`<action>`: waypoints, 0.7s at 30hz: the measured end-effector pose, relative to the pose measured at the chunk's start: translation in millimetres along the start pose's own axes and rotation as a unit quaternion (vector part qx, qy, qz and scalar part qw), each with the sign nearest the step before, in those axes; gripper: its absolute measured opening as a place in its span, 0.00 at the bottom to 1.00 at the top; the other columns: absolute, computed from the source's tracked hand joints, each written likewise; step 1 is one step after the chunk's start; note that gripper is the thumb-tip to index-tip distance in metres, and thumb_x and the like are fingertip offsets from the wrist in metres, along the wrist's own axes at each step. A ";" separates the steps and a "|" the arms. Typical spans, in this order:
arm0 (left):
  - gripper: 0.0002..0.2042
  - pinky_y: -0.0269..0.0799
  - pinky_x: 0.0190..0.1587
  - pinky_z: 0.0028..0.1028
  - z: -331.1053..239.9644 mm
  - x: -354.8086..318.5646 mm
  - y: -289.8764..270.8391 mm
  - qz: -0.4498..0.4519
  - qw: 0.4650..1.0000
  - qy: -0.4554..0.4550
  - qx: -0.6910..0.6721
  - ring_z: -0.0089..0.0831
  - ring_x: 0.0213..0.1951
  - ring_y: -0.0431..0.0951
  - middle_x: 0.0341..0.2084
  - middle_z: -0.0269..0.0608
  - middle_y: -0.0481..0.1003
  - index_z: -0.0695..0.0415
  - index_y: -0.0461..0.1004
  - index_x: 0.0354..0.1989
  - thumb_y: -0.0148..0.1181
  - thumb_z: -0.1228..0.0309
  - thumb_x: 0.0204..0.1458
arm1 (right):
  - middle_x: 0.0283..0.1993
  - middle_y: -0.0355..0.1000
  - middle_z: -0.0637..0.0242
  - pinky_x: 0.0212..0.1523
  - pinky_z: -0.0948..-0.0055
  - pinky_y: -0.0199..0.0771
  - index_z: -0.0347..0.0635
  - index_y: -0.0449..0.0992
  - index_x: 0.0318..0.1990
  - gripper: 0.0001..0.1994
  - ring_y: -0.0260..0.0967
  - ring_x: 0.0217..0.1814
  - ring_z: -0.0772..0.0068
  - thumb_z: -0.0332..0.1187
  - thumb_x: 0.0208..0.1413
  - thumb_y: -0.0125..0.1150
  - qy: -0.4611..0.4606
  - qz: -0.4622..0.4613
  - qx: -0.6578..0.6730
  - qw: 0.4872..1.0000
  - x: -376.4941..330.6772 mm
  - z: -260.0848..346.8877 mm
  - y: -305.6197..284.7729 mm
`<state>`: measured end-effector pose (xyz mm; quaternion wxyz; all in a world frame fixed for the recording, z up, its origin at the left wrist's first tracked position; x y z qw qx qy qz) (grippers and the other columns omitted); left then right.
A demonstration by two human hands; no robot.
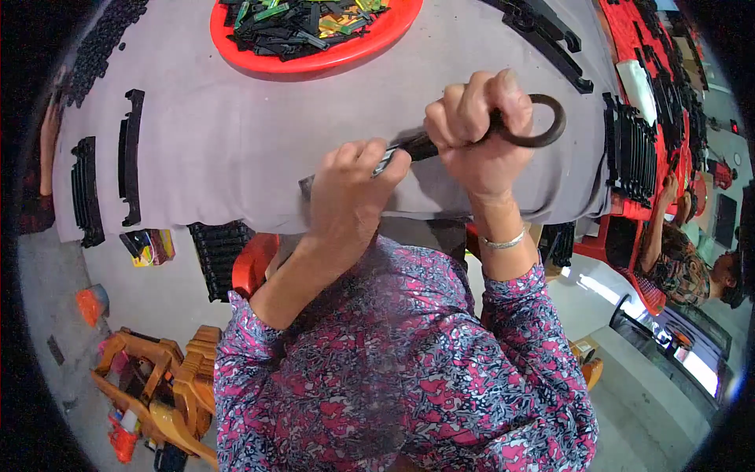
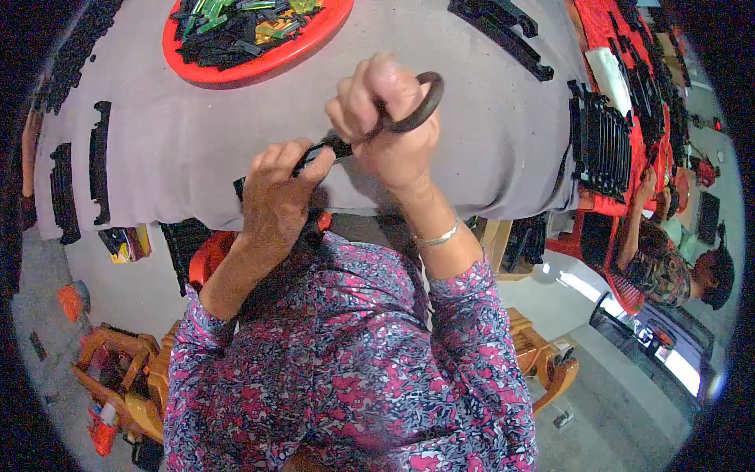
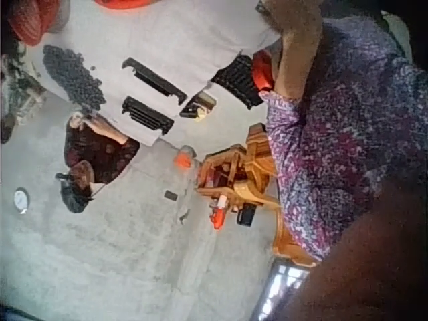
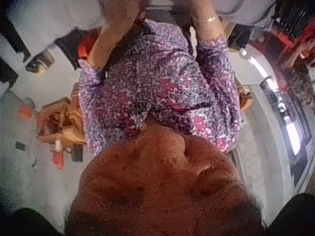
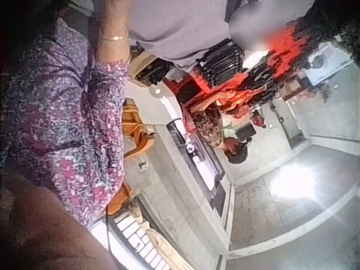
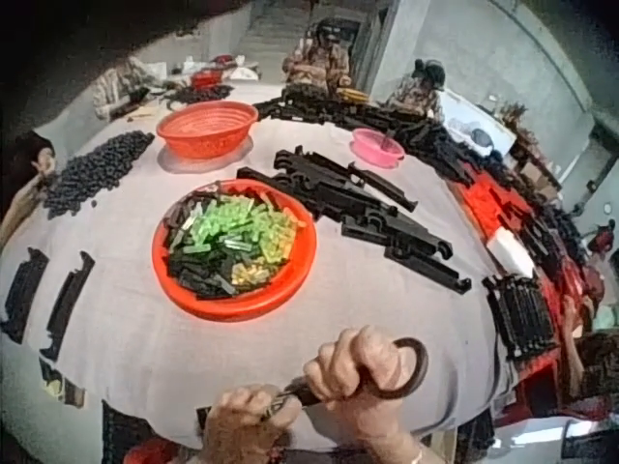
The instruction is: The person assembles small plastic cartridge housings by inserting internal components into them using a lever tool.
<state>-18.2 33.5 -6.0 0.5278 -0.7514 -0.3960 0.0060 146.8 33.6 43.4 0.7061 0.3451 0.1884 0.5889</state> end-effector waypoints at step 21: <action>0.16 0.70 0.42 0.38 -2.2 2.3 -0.5 0.036 0.999 -0.008 0.032 0.40 0.40 0.73 0.41 0.39 0.72 0.51 0.76 0.47 0.54 0.70 0.47 | 0.16 0.53 0.64 0.21 0.68 0.60 0.40 0.55 0.17 0.19 0.55 0.17 0.68 0.34 0.61 0.42 0.011 0.200 -0.233 0.952 5.7 2.0 -7.6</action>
Point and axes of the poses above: each hand's wrist, its own x-axis towards the middle knuckle, its own y-axis out of the palm, z = x × y, the point moved 1 cm from there along x, towards the middle knuckle
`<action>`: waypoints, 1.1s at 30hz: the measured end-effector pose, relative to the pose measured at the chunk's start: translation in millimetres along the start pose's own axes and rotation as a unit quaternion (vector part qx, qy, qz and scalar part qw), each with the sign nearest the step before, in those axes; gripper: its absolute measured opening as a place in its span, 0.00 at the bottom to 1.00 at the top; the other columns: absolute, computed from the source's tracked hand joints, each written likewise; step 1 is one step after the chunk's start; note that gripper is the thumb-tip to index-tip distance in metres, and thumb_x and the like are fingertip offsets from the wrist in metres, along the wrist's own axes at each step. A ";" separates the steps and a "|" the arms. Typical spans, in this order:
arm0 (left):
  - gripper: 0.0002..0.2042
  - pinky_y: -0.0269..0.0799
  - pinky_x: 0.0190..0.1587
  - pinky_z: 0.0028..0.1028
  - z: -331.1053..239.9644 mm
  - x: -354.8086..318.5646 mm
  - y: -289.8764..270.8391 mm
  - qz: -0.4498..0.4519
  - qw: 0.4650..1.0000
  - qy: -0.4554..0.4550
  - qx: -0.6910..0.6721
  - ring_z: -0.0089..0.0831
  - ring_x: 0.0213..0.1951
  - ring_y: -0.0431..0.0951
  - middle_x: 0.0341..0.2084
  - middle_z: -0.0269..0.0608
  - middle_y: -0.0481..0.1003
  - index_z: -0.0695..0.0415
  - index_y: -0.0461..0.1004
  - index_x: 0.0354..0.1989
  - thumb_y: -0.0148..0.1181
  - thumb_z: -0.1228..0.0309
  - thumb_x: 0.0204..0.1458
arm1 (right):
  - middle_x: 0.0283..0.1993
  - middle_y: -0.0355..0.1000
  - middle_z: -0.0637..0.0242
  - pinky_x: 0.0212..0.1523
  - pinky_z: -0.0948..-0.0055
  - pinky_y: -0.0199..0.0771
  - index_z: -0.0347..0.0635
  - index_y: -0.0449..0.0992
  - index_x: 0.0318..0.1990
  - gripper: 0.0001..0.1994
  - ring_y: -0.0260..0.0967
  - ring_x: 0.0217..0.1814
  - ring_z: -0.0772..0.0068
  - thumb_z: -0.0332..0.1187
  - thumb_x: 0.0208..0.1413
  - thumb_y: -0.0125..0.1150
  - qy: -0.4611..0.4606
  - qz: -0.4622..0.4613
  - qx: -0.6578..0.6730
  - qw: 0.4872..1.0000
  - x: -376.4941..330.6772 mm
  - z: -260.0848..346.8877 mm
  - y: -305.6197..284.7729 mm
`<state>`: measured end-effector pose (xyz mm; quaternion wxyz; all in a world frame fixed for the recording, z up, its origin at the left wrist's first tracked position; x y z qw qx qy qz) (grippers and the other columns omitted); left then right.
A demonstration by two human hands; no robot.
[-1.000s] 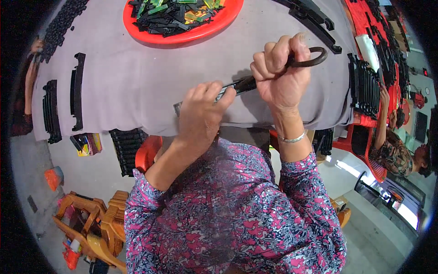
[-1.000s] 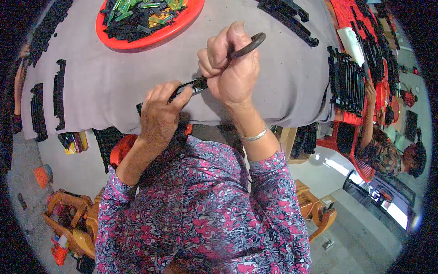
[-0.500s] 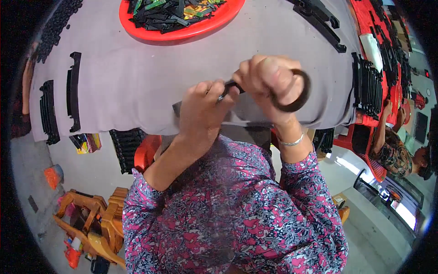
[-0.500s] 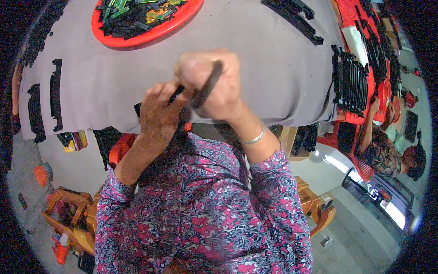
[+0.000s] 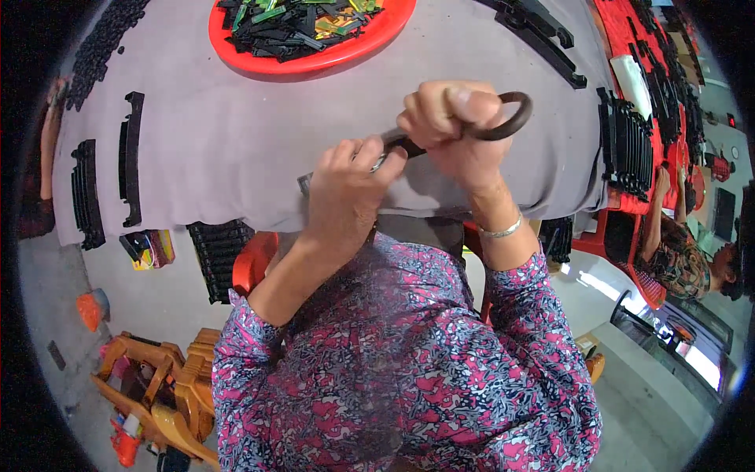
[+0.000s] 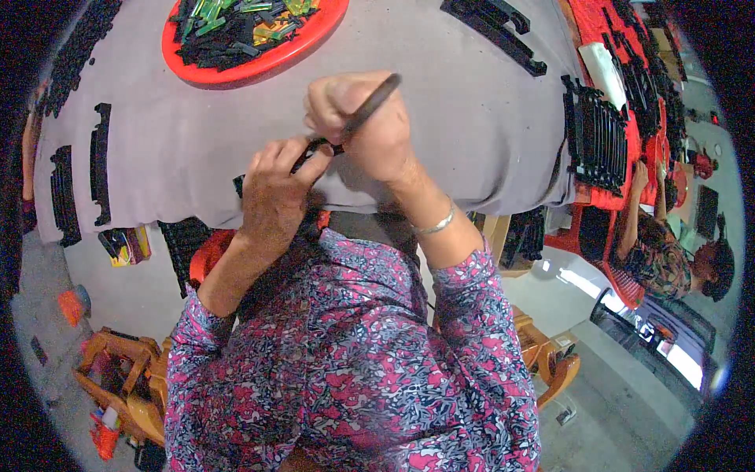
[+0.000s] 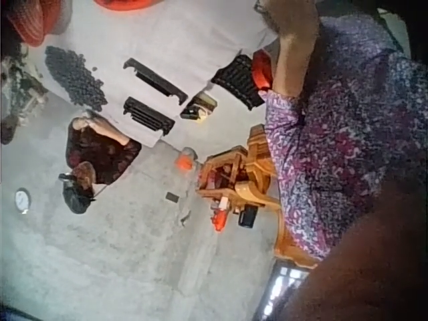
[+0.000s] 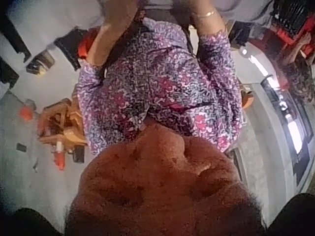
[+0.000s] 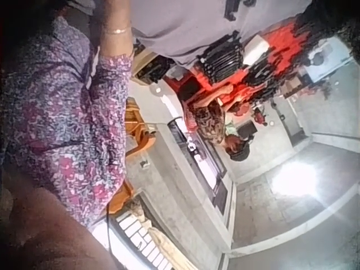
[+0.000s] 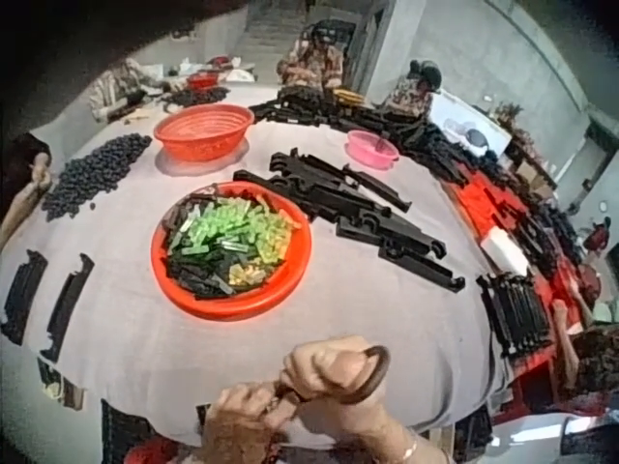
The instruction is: The person assembles small plastic cartridge housings by inserting internal components into them using a lever tool.
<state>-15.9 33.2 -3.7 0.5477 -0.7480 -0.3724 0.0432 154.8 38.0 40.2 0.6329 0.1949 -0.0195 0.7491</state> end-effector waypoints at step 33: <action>0.14 0.69 0.38 0.34 -0.8 2.3 -1.5 -0.058 0.998 0.016 0.025 0.36 0.37 0.73 0.40 0.38 0.73 0.53 0.78 0.42 0.56 0.76 0.45 | 0.13 0.44 0.77 0.17 0.73 0.37 0.50 0.51 0.16 0.22 0.34 0.16 0.81 0.47 0.61 0.41 0.023 -0.090 0.293 0.952 -10.5 -12.0 -25.8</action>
Point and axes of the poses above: each hand's wrist, its own x-axis towards the middle knuckle, its own y-axis out of the palm, z = x × y, the point moved 1 cm from there along x, towards the middle knuckle
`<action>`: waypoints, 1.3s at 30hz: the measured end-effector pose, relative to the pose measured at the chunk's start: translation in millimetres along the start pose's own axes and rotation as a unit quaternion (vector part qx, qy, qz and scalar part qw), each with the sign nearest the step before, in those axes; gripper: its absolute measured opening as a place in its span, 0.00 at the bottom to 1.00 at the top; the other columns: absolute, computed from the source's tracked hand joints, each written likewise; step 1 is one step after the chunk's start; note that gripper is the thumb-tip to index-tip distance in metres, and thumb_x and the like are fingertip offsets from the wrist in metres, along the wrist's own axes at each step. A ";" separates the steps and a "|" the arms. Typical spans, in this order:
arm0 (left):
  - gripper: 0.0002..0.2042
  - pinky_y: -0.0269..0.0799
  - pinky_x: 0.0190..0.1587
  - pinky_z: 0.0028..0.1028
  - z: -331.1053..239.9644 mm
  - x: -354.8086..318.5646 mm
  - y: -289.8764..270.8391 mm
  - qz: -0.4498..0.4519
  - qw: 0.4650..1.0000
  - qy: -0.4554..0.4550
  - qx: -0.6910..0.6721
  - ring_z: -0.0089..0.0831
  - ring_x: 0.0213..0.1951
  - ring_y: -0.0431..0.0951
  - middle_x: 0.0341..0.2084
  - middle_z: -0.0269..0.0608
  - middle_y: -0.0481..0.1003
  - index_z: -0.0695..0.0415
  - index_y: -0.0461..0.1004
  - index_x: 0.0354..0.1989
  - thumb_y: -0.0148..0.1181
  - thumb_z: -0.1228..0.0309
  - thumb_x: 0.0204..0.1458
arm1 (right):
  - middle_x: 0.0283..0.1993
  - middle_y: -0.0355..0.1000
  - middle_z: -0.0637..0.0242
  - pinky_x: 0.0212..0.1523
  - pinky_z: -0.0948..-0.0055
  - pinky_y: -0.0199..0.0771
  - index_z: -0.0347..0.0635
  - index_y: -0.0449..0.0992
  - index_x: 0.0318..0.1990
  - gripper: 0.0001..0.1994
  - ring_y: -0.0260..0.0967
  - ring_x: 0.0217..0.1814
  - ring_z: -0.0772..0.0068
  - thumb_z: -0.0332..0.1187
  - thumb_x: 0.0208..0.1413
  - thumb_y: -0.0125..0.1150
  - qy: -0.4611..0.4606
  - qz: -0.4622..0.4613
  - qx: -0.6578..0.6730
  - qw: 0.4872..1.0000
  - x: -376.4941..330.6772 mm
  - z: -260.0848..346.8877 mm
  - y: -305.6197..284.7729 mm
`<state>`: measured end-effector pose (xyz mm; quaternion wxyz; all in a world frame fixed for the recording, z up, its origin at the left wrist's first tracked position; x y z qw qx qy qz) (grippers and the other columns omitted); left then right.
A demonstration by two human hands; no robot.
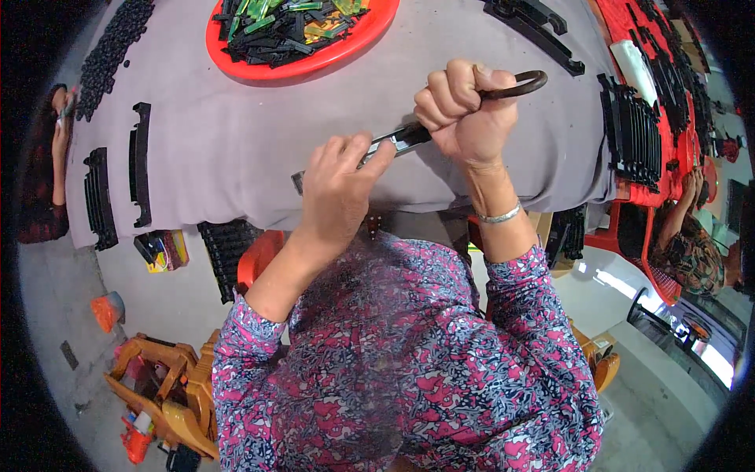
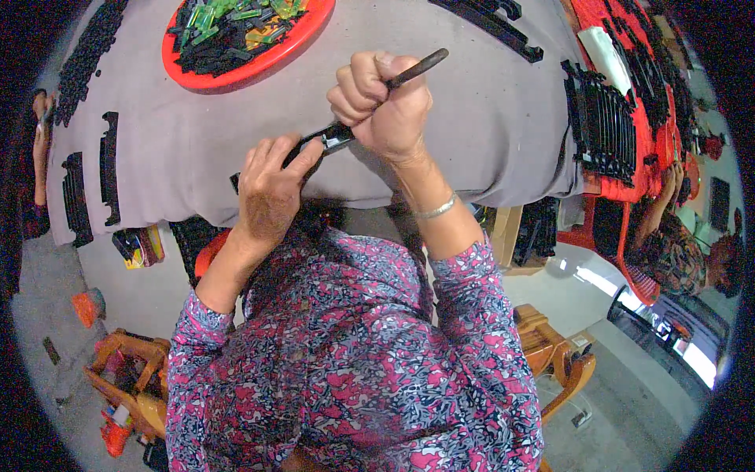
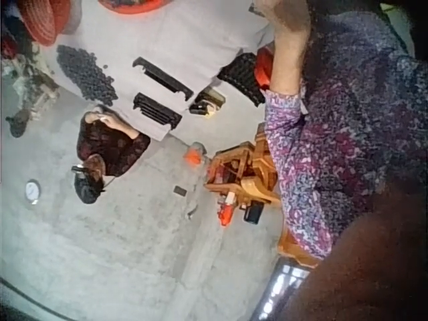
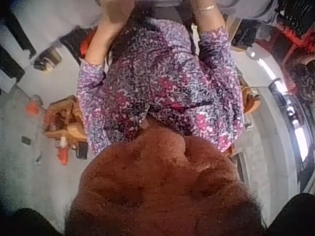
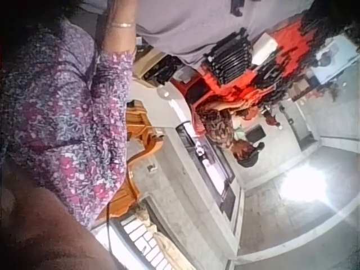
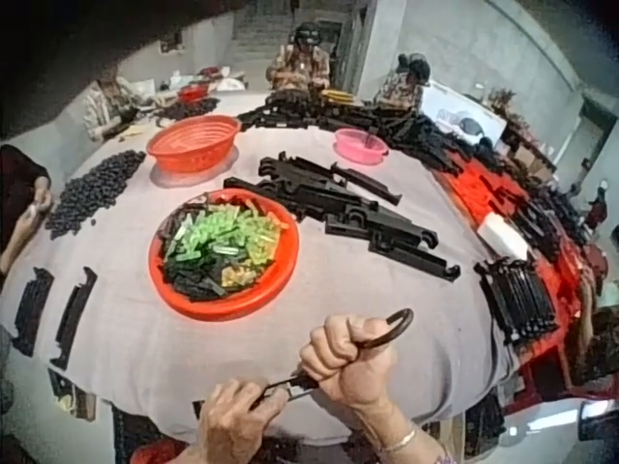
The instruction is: The person assembles small plastic cartridge housings by inserting internal components into them using a lever tool.
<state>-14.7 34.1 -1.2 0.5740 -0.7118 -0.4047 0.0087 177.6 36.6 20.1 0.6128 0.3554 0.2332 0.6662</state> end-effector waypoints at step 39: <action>0.15 0.68 0.42 0.35 0.9 -2.7 -1.4 0.040 0.999 -0.003 -0.010 0.37 0.40 0.73 0.41 0.38 0.72 0.51 0.77 0.46 0.56 0.75 0.48 | 0.17 0.45 0.75 0.17 0.76 0.40 0.49 0.50 0.15 0.22 0.38 0.17 0.81 0.43 0.61 0.44 0.016 0.042 0.017 0.999 2.6 -7.8 -0.6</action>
Point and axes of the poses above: each hand's wrist, its own x-axis towards the middle knuckle, its own y-axis out of the palm, z = x × y, the point moved 1 cm from there along x, towards the middle knuckle
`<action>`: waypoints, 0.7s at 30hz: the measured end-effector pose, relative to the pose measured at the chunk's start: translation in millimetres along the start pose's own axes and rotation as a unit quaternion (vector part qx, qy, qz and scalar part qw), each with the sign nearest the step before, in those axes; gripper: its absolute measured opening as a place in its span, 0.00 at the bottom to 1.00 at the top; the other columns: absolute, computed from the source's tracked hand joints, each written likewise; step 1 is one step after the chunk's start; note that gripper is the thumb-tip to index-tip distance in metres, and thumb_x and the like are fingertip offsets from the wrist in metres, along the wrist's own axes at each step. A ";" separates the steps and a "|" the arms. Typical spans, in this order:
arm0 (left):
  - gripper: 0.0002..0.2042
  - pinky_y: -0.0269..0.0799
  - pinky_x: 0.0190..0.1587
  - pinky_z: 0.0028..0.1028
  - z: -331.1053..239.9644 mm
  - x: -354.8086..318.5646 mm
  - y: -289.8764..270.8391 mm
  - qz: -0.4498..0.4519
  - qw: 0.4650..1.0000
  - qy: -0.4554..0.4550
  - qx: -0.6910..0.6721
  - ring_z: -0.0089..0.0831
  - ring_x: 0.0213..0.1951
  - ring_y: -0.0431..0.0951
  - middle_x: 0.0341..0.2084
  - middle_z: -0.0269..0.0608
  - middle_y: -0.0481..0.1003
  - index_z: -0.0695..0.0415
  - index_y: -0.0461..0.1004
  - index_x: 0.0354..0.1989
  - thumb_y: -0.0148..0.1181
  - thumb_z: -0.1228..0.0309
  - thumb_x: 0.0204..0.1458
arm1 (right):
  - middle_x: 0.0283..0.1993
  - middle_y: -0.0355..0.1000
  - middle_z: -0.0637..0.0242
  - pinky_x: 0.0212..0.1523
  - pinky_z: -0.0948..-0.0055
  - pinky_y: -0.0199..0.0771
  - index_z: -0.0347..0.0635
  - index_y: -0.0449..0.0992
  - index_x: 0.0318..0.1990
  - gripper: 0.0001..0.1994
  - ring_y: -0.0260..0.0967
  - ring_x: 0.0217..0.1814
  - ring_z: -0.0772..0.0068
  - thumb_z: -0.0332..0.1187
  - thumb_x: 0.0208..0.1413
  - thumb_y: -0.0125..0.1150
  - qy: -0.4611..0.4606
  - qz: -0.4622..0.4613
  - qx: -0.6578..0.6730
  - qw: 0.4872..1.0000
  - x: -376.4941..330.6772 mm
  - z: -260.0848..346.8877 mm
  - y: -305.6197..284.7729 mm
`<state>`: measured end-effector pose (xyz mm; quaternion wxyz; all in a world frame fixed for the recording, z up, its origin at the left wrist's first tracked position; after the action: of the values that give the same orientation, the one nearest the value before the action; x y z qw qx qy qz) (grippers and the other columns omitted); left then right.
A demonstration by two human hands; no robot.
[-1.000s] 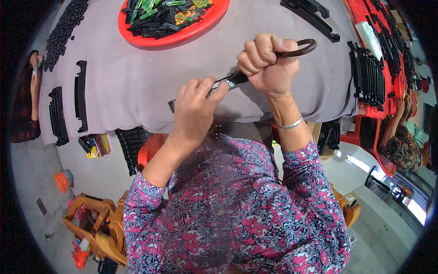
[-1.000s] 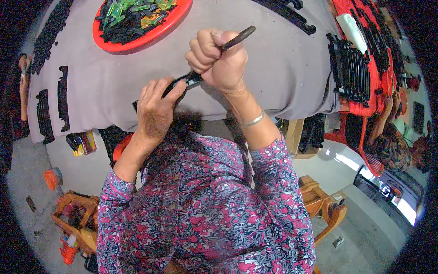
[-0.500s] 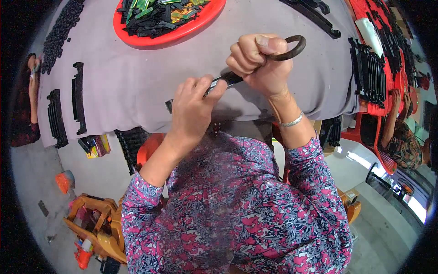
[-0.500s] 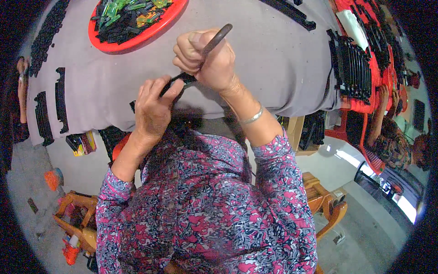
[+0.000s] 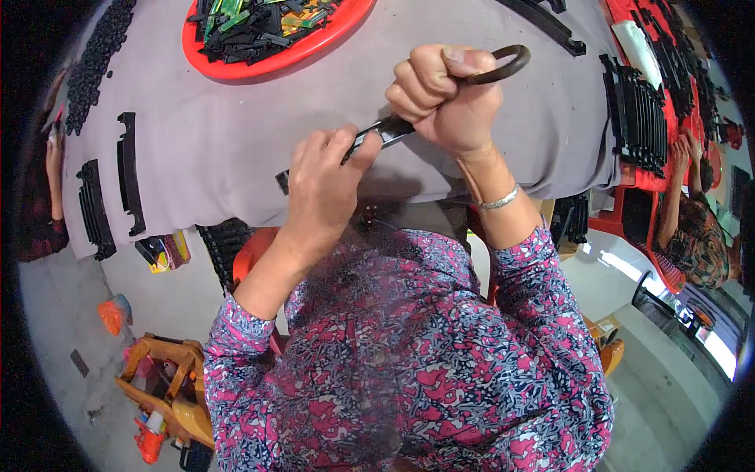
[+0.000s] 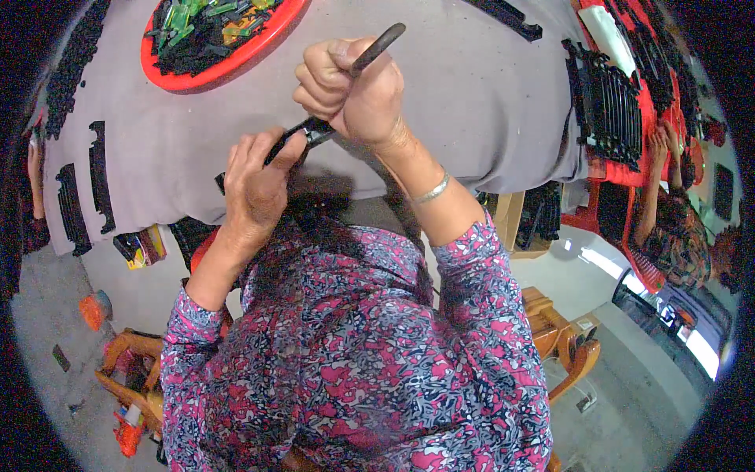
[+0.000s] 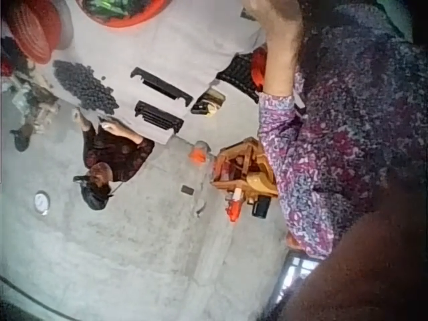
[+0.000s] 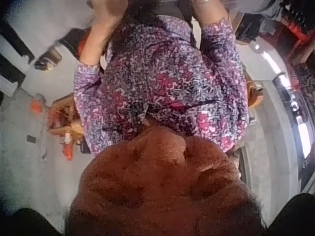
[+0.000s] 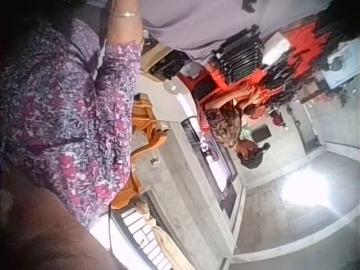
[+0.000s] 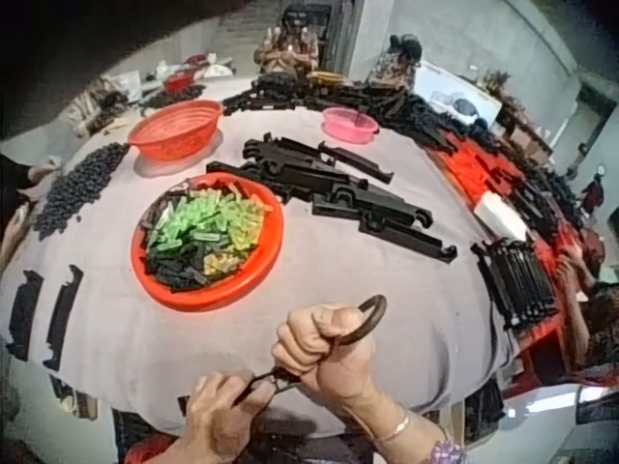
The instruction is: The person assembles small plastic cartridge housings by inserting internal components into them using a lever tool.
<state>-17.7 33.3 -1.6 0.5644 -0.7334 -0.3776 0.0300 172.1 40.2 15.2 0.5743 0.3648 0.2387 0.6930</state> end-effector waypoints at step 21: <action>0.15 0.70 0.44 0.38 -2.4 1.3 -5.3 -0.066 0.998 0.000 -0.024 0.44 0.43 0.73 0.45 0.47 0.72 0.59 0.76 0.45 0.55 0.81 0.48 | 0.18 0.41 0.83 0.16 0.82 0.32 0.51 0.55 0.22 0.25 0.36 0.18 0.87 0.57 0.67 0.41 0.057 -0.221 -0.178 0.957 -17.3 67.9 23.8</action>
<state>-18.4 32.5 4.3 0.5473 -0.7205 -0.4256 -0.0169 211.5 12.0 71.1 0.7537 0.1548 0.2187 0.6001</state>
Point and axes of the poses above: each hand's wrist, its own x-axis towards the middle knuckle, its own y-axis out of the palm, z = x × y, the point moved 1 cm from there along x, towards the middle knuckle
